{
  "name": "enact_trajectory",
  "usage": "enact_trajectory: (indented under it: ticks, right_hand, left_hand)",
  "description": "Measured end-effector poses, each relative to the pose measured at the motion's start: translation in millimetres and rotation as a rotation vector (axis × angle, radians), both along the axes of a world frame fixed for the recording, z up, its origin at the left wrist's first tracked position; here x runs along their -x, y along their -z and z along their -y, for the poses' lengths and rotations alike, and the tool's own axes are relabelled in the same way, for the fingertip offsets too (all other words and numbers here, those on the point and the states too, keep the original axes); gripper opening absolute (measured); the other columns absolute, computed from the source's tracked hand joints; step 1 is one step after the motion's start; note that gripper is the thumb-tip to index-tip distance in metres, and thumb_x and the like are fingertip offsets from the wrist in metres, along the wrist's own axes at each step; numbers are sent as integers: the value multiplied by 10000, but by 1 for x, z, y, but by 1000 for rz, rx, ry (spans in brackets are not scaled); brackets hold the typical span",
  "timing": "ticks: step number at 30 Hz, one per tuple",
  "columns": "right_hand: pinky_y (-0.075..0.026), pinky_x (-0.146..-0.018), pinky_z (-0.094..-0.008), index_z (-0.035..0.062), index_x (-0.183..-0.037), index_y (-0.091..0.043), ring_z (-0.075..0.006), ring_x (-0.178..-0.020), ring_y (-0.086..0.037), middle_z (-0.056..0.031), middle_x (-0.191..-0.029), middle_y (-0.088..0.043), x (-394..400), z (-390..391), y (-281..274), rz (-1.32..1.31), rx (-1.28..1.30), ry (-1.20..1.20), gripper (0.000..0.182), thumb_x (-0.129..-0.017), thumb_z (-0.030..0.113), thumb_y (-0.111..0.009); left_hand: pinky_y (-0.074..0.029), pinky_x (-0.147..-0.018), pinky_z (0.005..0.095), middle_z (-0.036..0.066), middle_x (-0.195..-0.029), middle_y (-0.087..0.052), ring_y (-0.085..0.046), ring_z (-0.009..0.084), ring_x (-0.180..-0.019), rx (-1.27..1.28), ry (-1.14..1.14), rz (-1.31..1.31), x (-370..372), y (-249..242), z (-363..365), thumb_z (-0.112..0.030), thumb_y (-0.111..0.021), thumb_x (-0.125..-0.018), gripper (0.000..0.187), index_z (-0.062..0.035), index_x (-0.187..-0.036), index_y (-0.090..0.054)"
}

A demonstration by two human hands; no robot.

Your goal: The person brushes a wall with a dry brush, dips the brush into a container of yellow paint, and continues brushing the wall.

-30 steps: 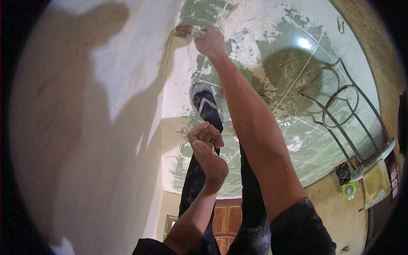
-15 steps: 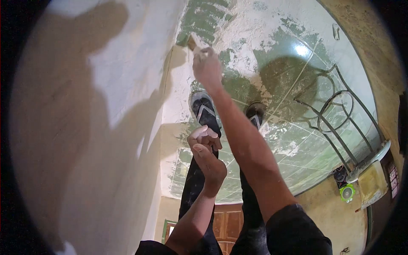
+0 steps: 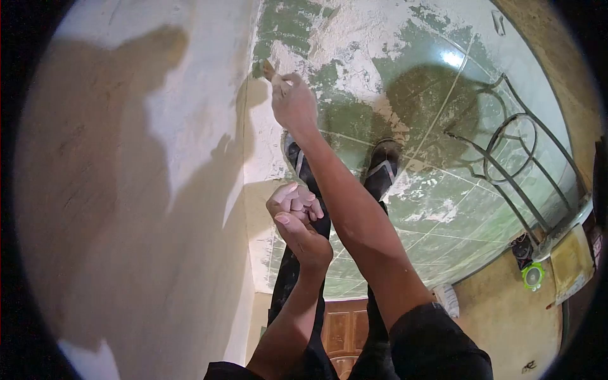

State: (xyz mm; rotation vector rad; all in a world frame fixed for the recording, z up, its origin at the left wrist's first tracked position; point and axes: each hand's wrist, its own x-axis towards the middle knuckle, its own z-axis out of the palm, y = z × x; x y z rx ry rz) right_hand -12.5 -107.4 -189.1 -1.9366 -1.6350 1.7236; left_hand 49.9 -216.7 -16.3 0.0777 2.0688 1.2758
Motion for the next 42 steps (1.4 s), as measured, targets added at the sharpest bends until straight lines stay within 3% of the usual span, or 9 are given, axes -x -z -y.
enact_trajectory:
  ticks: [2, 10, 13, 18, 22, 30, 35, 40, 42]
  right_hand:
    - [-520, -869, -491, 64, -1192, -589, -416, -968, -667, -233, -1005, -696, 24, -6, 28, -3, 49, 44, 334, -940, 283, -594]
    - [-520, -891, -489, 86, -1225, -590, -407, -1009, -667, -240, -1078, -691, 14, -52, 8, -47, 8, 136, 305, -958, 232, -576]
    - [-528, -866, -500, 89, -1300, -550, -433, -983, -668, -243, -1059, -695, 26, -71, 32, -111, -260, 268, 357, -963, 206, -557]
    - [-542, -828, -527, 84, -1426, -447, -483, -924, -656, -302, -1024, -672, 38, -37, 74, -166, -245, -9, 471, -986, 238, -514]
    - [-550, -833, -525, 106, -1468, -423, -451, -873, -682, -284, -1018, -681, -2, 45, 49, -180, -61, -262, 503, -992, 234, -521]
    - [-525, -775, -406, 32, -1355, -559, -331, -839, -694, -246, -995, -686, 11, -34, 28, -245, -235, 268, 410, -1015, 257, -511]
    - [-527, -796, -407, 47, -1337, -578, -351, -881, -687, -247, -973, -686, 37, -45, 81, -264, -266, 263, 399, -1020, 272, -489]
    - [-543, -799, -441, 44, -1302, -613, -399, -870, -689, -265, -951, -694, -9, 48, 63, -139, -41, -88, 401, -997, 283, -510]
    - [-535, -851, -451, 41, -1297, -612, -404, -937, -680, -263, -1019, -688, -23, 64, 42, -136, 20, -35, 408, -989, 289, -508]
  left_hand:
    - [-362, -629, 272, 64, -888, -499, -446, 135, -691, -62, 71, -13, 2, 2, 2, -612, -188, -1042, 686, 9, -1212, -425]
    - [-365, -623, 282, 54, -861, -500, -443, 137, -694, -27, 85, -29, -3, -3, -8, -670, -239, -1012, 715, -12, -1209, -437]
    - [-364, -641, 277, 68, -890, -503, -450, 136, -705, -40, 131, -24, 2, -4, -5, -628, -211, -1033, 687, -1, -1229, -409]
    - [-364, -641, 272, 70, -905, -511, -440, 131, -698, -40, 153, -42, 7, 0, -8, -621, -214, -1036, 670, -7, -1219, -412]
    - [-363, -637, 268, 70, -905, -509, -446, 130, -697, -65, 102, 23, 3, 0, -9, -617, -215, -1038, 663, -14, -1221, -419]
    - [-359, -632, 261, 70, -929, -511, -452, 120, -700, -52, 104, 32, 3, 1, -12, -602, -217, -1043, 650, -12, -1226, -420]
    - [-357, -624, 260, 65, -914, -512, -451, 116, -700, -54, 159, 8, 7, 2, -15, -589, -204, -1050, 655, 2, -1231, -422]
    - [-352, -620, 257, 56, -894, -510, -451, 114, -688, -57, 117, 35, 4, 3, -18, -591, -209, -1048, 649, -9, -1232, -429]
    - [-348, -617, 255, 52, -889, -508, -451, 113, -682, -34, 121, 44, 3, 2, -17, -592, -210, -1047, 646, -13, -1233, -430]
